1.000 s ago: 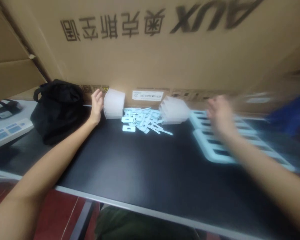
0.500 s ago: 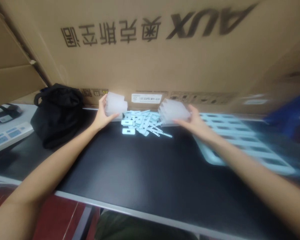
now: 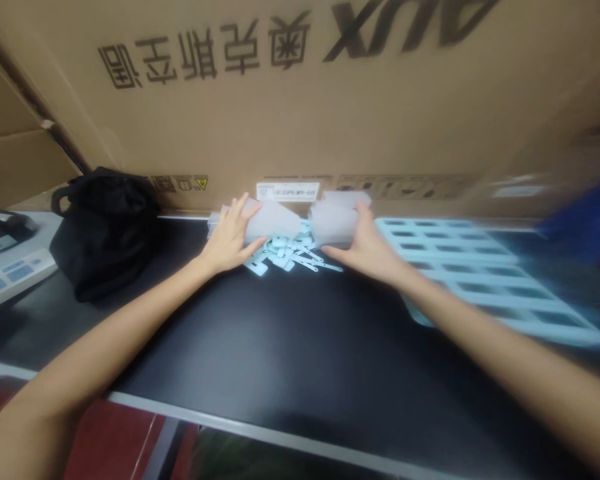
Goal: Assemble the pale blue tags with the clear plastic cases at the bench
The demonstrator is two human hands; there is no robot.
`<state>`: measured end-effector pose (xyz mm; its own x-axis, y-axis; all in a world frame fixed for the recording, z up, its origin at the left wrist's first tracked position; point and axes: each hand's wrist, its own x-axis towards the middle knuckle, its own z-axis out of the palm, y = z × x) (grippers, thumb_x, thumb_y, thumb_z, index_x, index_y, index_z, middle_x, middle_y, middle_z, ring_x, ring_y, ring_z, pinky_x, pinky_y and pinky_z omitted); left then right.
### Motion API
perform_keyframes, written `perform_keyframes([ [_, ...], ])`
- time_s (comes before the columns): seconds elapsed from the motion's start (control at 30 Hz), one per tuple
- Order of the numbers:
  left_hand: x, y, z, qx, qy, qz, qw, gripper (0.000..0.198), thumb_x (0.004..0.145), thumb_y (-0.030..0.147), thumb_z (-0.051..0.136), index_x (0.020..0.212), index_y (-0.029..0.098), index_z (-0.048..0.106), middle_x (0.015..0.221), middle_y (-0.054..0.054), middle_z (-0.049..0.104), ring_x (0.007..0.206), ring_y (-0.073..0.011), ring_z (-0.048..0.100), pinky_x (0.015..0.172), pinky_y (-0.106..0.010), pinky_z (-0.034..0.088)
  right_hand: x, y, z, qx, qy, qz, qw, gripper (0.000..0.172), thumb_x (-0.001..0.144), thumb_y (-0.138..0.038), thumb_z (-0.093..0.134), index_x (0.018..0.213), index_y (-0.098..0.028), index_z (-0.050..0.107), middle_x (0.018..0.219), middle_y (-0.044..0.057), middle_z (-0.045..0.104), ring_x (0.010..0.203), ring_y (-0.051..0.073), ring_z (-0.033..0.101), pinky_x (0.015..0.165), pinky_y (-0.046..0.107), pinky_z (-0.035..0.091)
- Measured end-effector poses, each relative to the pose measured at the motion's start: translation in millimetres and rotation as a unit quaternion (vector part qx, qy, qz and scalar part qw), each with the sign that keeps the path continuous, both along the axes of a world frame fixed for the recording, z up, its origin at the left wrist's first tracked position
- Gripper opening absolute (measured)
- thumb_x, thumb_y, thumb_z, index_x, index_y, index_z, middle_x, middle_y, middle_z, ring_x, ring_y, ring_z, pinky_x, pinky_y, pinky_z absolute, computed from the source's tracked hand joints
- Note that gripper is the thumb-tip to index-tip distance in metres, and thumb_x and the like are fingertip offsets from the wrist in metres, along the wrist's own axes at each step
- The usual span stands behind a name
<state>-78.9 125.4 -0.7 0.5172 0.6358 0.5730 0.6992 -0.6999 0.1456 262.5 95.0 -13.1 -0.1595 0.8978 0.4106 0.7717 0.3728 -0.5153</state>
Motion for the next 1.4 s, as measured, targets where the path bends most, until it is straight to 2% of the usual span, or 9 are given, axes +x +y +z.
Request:
perform_keyframes([
  [0.1, 14.6, -15.5, -1.6, -0.014, 0.033, -0.023, 0.999, 0.077, 0.101, 0.069, 0.05, 0.164, 0.03, 0.029, 0.177, -0.018, 0.015, 0.163, -0.0493, 0.012, 0.124, -0.08, 0.021, -9.0, -2.3, 0.6, -0.02, 0.005, -0.017, 1.0, 0.126, 0.081, -0.06, 0.074, 0.17, -0.015, -0.003, 0.174, 0.029, 0.011, 0.162, 0.046, 0.019, 0.127, 0.067, 0.028],
  [0.2, 23.1, -25.7, -5.2, -0.025, 0.057, -0.045, 0.997, 0.086, 0.095, 0.076, 0.056, 0.164, 0.031, 0.032, 0.178, -0.016, 0.014, 0.163, -0.0507, 0.008, 0.124, -0.08, 0.022, -15.8, -1.7, -0.1, -0.004, -0.016, 0.014, 1.0, 0.124, 0.081, -0.058, 0.073, 0.171, -0.015, 0.0, 0.174, 0.027, 0.01, 0.16, 0.047, 0.022, 0.125, 0.067, 0.032],
  [0.4, 26.0, -29.6, -7.7, -0.002, 0.08, -0.08, 0.994, 0.094, 0.086, 0.078, 0.067, 0.161, 0.03, 0.037, 0.176, -0.018, 0.018, 0.163, -0.052, 0.007, 0.123, -0.079, 0.026, -17.3, 0.3, 7.6, 0.024, -0.051, 0.037, 0.998, 0.106, 0.083, -0.049, 0.069, 0.169, -0.016, 0.017, 0.169, 0.026, 0.026, 0.154, 0.047, 0.036, 0.121, 0.066, 0.039],
  [0.57, 29.1, -33.7, -5.5, 0.028, 0.087, -0.08, 0.993, 0.066, 0.096, 0.058, 0.067, 0.149, 0.024, 0.05, 0.173, -0.02, 0.024, 0.164, -0.0456, 0.015, 0.128, -0.071, 0.029, -17.6, -0.9, 22.2, 0.045, -0.088, 0.042, 0.994, 0.087, 0.085, -0.045, 0.064, 0.161, -0.013, 0.036, 0.159, 0.024, 0.043, 0.148, 0.044, 0.045, 0.118, 0.064, 0.043],
  [0.67, 32.4, -38.9, -6.1, 0.036, 0.072, -0.074, 0.994, 0.057, 0.098, 0.049, 0.065, 0.148, 0.024, 0.05, 0.172, -0.019, 0.028, 0.164, -0.0429, 0.018, 0.128, -0.069, 0.03, -25.8, -0.5, 29.0, 0.064, -0.114, 0.057, 0.99, 0.079, 0.088, -0.042, 0.06, 0.158, -0.012, 0.041, 0.156, 0.024, 0.051, 0.144, 0.043, 0.05, 0.117, 0.064, 0.043],
  [0.87, 35.8, -46.2, -5.4, 0.065, 0.078, -0.063, 0.993, 0.05, 0.098, 0.047, 0.064, 0.139, 0.019, 0.055, 0.159, -0.022, 0.044, 0.157, -0.0412, 0.033, 0.127, -0.066, 0.037, -59.9, -0.4, 46.2, 0.045, -0.136, 0.06, 0.988, 0.074, 0.096, -0.036, 0.046, 0.161, -0.002, 0.035, 0.148, 0.03, 0.058, 0.132, 0.044, 0.061, 0.108, 0.064, 0.05],
  [1.07, 37.9, -50.4, -0.1, 0.085, 0.138, -0.049, 0.986, 0.04, 0.099, 0.043, 0.064, 0.134, 0.023, 0.06, 0.157, -0.018, 0.049, 0.153, -0.0401, 0.04, 0.127, -0.073, 0.028, -89.3, 5.5, 56.5, 0.038, -0.146, 0.057, 0.987, 0.079, 0.095, -0.033, 0.045, 0.166, -0.003, 0.026, 0.146, 0.03, 0.059, 0.124, 0.044, 0.066, 0.1, 0.06, 0.055],
  [1.27, 35.5, -44.6, -0.9, 0.066, 0.13, -0.072, 0.987, 0.058, 0.094, 0.071, 0.06, 0.123, 0.021, 0.065, 0.149, -0.019, 0.057, 0.149, -0.0398, 0.046, 0.127, -0.072, 0.03, -93.1, 17.3, 58.8, 0.022, -0.176, 0.021, 0.984, 0.078, 0.099, -0.041, 0.044, 0.166, -0.006, 0.025, 0.125, 0.027, 0.072, 0.11, 0.042, 0.071, 0.091, 0.059, 0.057],
  [1.4, 35.0, -43.1, 0.9, 0.098, 0.166, -0.079, 0.978, 0.052, 0.098, 0.066, 0.059, 0.122, 0.02, 0.067, 0.14, -0.017, 0.066, 0.145, -0.0373, 0.052, 0.128, -0.067, 0.031, -85.5, 24.7, 57.6, 0.014, -0.153, 0.011, 0.988, 0.083, 0.101, -0.054, 0.042, 0.165, -0.005, 0.024, 0.136, 0.031, 0.066, 0.112, 0.043, 0.071, 0.093, 0.057, 0.056],
])
